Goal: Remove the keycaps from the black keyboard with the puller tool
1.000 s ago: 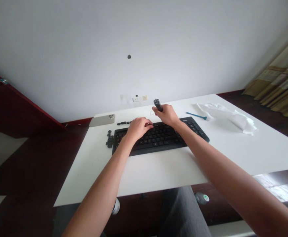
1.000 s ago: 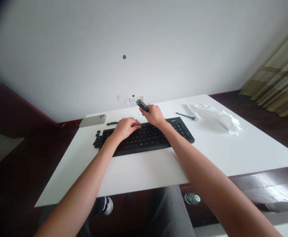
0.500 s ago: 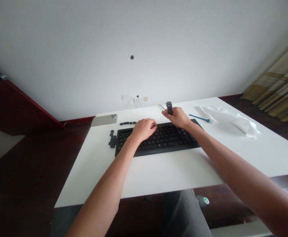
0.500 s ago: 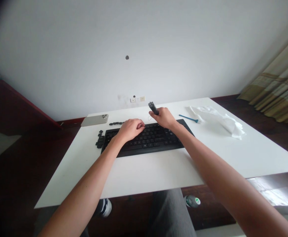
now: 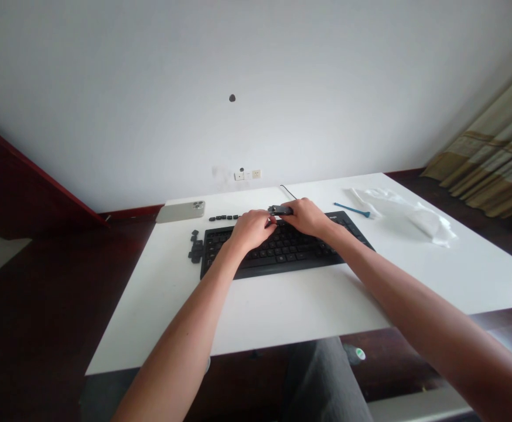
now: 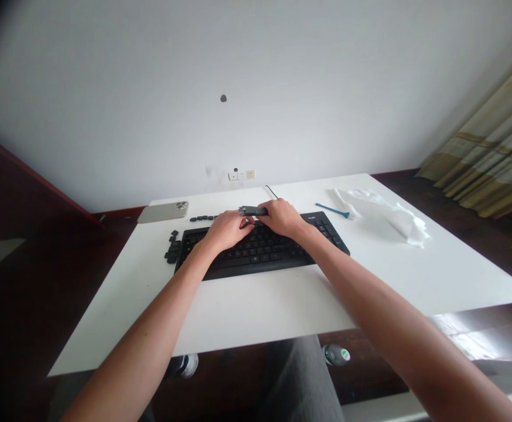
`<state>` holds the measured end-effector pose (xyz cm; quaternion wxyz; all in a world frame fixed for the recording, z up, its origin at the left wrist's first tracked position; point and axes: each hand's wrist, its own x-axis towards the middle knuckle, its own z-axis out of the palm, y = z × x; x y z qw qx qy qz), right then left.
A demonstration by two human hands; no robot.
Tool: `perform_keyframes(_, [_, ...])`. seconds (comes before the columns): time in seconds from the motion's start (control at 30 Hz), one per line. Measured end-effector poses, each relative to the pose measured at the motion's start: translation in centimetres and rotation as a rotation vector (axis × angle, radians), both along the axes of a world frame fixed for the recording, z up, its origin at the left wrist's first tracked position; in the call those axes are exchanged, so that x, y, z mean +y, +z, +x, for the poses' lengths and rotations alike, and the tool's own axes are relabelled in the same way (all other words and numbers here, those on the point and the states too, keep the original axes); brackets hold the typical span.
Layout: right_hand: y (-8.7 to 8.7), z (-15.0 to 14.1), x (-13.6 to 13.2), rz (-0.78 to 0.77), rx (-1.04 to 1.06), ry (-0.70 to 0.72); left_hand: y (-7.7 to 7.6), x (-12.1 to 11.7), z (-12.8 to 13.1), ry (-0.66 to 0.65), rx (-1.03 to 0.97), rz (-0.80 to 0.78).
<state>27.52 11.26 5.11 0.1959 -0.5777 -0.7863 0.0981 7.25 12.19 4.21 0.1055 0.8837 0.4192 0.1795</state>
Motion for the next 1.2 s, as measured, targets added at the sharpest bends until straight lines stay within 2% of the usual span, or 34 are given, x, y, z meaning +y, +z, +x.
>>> perform_keyframes(0.37, [0.9, -0.6, -0.6, -0.066, -0.067, -0.017, -0.3, 0.2, 0.1, 0.020, -0.026, -0.016])
perform_keyframes(0.57, [0.7, -0.6, -0.3, -0.083, -0.100, -0.111, -0.3, 0.2, 0.0, -0.011, -0.070, -0.062])
perform_keyframes(0.77, [1.3, -1.5, -1.0, -0.083, -0.182, -0.148, -0.5, 0.4, 0.0, -0.025, -0.054, -0.049])
perform_keyframes(0.97, [1.3, -1.9, -1.3, -0.069, -0.211, -0.118, -0.8, 0.7, 0.1, 0.019, -0.018, -0.022])
perform_keyframes(1.07, [1.0, -1.4, -0.9, -0.083, -0.153, -0.102, -0.6, 0.5, 0.1, -0.003, -0.032, -0.028])
perform_keyframes(1.2, [0.6, -0.4, -0.4, -0.112, -0.013, 0.000, -0.2, 0.2, 0.1, -0.009, -0.039, -0.052])
